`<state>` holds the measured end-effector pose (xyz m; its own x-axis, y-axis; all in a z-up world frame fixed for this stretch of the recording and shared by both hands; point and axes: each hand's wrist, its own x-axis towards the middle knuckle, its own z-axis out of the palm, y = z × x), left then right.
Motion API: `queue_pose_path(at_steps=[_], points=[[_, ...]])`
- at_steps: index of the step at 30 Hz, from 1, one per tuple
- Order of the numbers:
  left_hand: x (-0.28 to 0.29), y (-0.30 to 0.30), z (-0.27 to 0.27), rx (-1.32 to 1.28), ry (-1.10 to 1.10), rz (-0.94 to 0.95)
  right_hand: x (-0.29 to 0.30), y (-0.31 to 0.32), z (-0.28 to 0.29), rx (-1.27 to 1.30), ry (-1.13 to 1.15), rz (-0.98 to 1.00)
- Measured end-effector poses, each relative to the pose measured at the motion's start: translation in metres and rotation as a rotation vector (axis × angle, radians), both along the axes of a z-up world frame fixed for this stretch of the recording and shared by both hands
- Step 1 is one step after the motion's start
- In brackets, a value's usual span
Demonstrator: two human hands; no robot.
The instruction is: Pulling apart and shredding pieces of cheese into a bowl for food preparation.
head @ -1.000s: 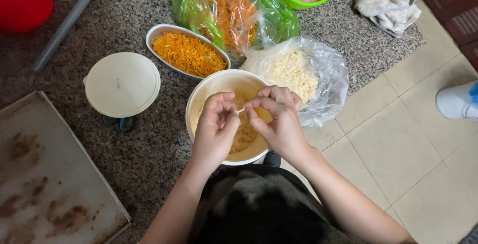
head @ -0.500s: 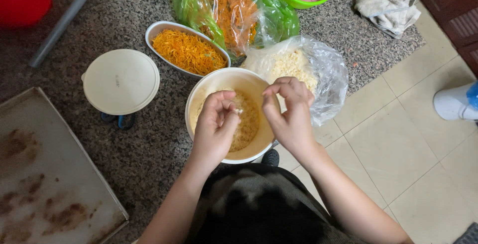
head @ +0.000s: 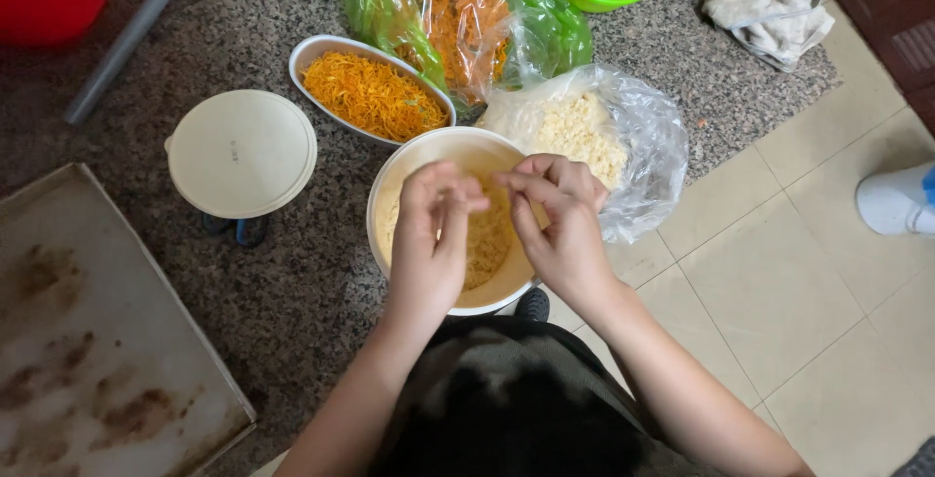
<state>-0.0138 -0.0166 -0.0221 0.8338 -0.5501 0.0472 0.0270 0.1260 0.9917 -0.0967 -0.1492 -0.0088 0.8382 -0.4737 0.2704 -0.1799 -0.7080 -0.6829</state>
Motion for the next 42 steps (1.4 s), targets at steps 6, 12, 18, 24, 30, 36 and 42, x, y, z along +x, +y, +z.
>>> queue_pose_path(at_steps=[6,12,18,24,30,36,42], points=[[-0.001,0.007,0.028,0.182,-0.283,-0.019,-0.003,-0.003,0.010,0.027,-0.052,-0.064],[-0.001,0.010,0.011,0.468,-0.612,-0.130,-0.004,-0.014,0.004,0.080,-0.083,-0.062],[-0.002,0.010,0.041,0.526,-0.586,-0.126,-0.004,-0.036,-0.009,0.146,-0.192,-0.175],[0.009,0.010,0.004,0.556,-0.762,-0.129,-0.027,-0.113,-0.039,0.394,-0.266,-0.406],[0.014,-0.007,0.006,0.564,-0.830,-0.080,-0.061,-0.210,-0.138,0.129,0.194,-0.620],[0.016,-0.003,0.007,0.597,-0.655,-0.109,-0.030,-0.180,-0.122,-0.160,0.334,-0.246],[0.013,-0.002,0.013,0.647,-0.540,-0.080,0.003,-0.167,-0.120,-0.064,0.725,-0.362]])
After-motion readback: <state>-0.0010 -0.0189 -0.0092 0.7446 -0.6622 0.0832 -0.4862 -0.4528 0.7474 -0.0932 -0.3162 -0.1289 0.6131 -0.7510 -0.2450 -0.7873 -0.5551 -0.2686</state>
